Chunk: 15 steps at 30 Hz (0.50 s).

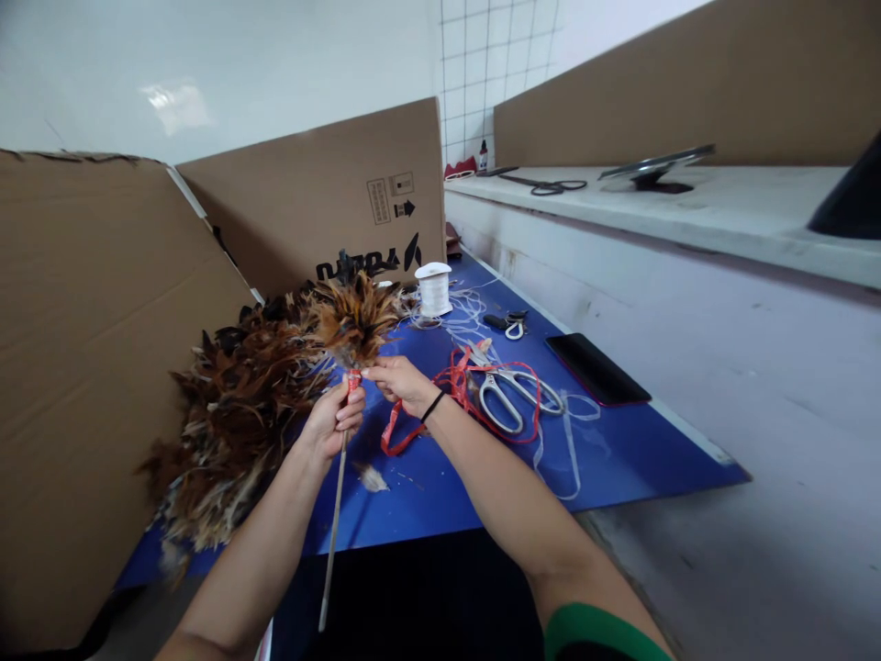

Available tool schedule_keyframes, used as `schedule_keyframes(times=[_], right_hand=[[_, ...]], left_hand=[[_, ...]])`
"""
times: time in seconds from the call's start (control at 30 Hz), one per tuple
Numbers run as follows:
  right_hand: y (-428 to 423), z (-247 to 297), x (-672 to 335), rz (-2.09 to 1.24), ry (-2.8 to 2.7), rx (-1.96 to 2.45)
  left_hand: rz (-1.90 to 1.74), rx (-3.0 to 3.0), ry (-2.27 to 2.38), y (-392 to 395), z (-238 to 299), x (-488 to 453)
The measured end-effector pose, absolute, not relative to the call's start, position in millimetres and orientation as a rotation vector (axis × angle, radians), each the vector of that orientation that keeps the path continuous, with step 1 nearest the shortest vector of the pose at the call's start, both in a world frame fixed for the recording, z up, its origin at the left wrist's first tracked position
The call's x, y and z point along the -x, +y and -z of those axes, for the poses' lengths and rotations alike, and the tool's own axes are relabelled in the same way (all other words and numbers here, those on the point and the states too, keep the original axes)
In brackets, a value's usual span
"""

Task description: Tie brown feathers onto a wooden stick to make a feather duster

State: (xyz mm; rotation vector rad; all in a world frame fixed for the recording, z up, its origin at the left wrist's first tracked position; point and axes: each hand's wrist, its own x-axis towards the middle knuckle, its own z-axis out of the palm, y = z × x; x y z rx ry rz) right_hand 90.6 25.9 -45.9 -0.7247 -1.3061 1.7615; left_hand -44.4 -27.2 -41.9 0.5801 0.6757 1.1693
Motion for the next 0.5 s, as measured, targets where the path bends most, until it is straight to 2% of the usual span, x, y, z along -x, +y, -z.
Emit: schedule_keyframes(times=[0.2, 0.5], right_hand=[[27.3, 45.2, -88.3, -1.727, -1.283, 0.805], [23.2, 44.5, -88.9, -1.913, -1.306, 0.656]], left_hand=[[-1.258, -0.660, 0.680, -27.8, 41.6, 42.8], [-1.180, -0.576, 0.733, -24.2, 44.2, 42.3]])
